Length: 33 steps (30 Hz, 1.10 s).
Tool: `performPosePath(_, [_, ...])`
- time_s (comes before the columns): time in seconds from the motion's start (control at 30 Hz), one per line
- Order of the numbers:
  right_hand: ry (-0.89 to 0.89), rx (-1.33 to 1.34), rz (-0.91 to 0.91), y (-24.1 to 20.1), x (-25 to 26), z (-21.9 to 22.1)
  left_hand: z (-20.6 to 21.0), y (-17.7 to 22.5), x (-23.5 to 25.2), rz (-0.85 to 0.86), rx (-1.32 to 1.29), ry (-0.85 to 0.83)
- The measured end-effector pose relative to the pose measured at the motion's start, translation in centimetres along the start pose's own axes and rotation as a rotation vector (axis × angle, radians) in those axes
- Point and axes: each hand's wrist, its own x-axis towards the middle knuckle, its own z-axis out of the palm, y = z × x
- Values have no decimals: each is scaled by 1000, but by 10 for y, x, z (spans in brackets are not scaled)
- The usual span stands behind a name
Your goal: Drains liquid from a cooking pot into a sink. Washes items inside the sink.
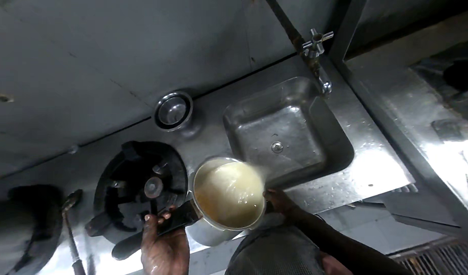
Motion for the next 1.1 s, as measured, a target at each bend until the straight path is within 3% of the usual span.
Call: performPosePath(1.1, [1,101,31,6,13,-11,22,-8,-5,27,50,-73])
